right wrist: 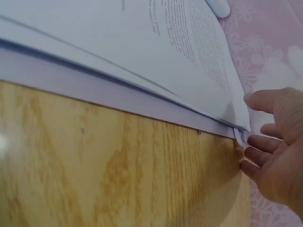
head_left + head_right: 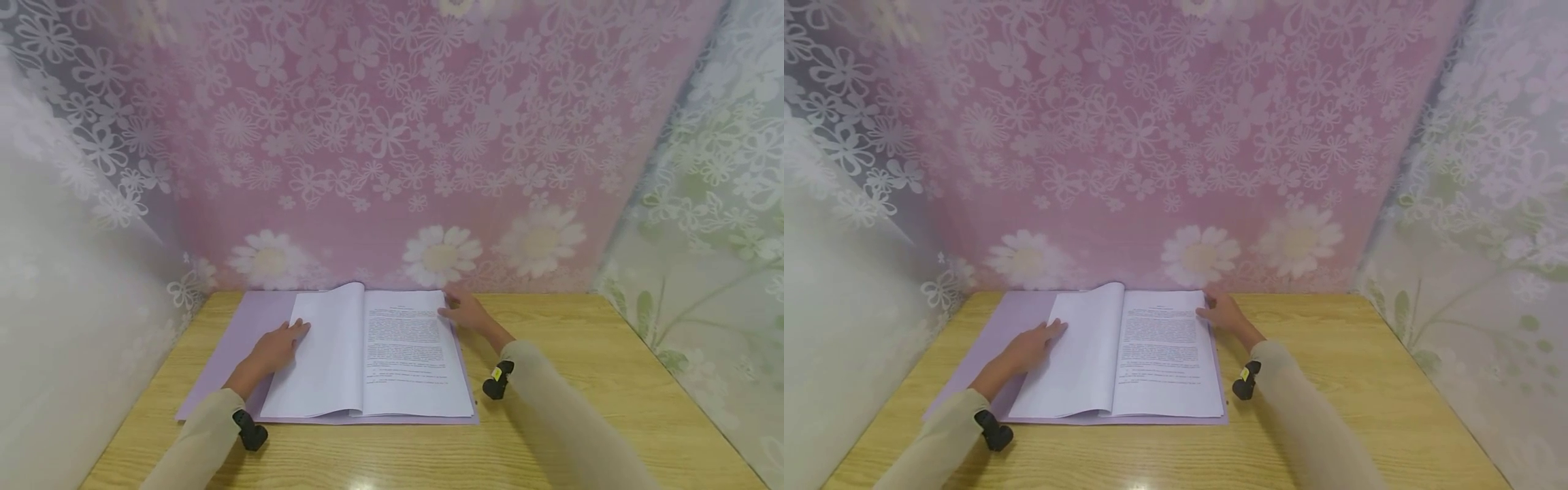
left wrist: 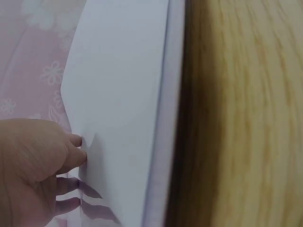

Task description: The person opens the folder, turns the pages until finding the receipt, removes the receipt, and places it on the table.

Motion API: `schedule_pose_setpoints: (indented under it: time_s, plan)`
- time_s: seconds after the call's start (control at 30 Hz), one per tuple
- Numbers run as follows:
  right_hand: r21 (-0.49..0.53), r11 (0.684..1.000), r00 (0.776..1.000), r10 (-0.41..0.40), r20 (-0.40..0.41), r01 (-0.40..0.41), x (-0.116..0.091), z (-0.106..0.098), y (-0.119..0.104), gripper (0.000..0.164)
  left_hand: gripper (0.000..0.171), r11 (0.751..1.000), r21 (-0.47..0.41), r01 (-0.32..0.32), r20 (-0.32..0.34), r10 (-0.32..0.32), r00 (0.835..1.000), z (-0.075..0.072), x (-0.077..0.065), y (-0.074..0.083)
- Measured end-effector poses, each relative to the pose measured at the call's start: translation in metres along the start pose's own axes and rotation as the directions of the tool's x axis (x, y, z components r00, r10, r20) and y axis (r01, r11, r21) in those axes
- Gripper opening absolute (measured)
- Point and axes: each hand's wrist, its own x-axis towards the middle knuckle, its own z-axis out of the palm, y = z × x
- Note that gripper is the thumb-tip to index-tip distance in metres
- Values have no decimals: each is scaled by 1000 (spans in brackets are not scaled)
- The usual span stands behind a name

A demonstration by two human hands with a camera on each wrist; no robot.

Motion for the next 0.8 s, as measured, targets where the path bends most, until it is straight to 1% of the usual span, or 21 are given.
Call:
schedule_pose_setpoints:
  time_s: [0.17, 0.27, 0.33, 0.43, 0.53, 0.6, 0.7, 0.8]
  plan:
    - [-32, 999, 1000, -4, -13, 3, 0, 3, -4, 62, 47, 1000, -19, -3, -6, 3, 1000, 0, 0, 0]
    - [-58, 998, 1000, 5, -17, -6, 0, 4, -7, 58, 46, 1000, -24, -3, -22, 3, 1000, 0, -2, 1]
    - [-53, 998, 1000, 22, -17, -23, 0, 5, -8, 59, 46, 1000, -26, -3, -25, 2, 1000, 0, -2, 1]
    - [-25, 998, 999, 50, -17, -50, -1, 5, -10, 62, 46, 1000, -28, 4, -21, -4, 1000, 2, -1, 1]
    - [21, 998, 998, 58, -26, -57, -2, 5, -13, 64, 46, 1000, -26, 15, -4, -15, 1000, 3, 0, 0]
    - [50, 998, 998, 45, -44, -43, -3, 5, -15, 63, 46, 999, -23, 24, 4, -24, 1000, 3, 0, 0]
    - [93, 996, 996, 8, -83, 0, -5, 5, -19, 59, 47, 999, -36, 37, 11, -37, 999, 3, 0, 1]
    - [119, 993, 993, -13, -114, 26, -6, 5, -22, 56, 47, 998, -42, 40, 9, -40, 999, 3, 0, 1]
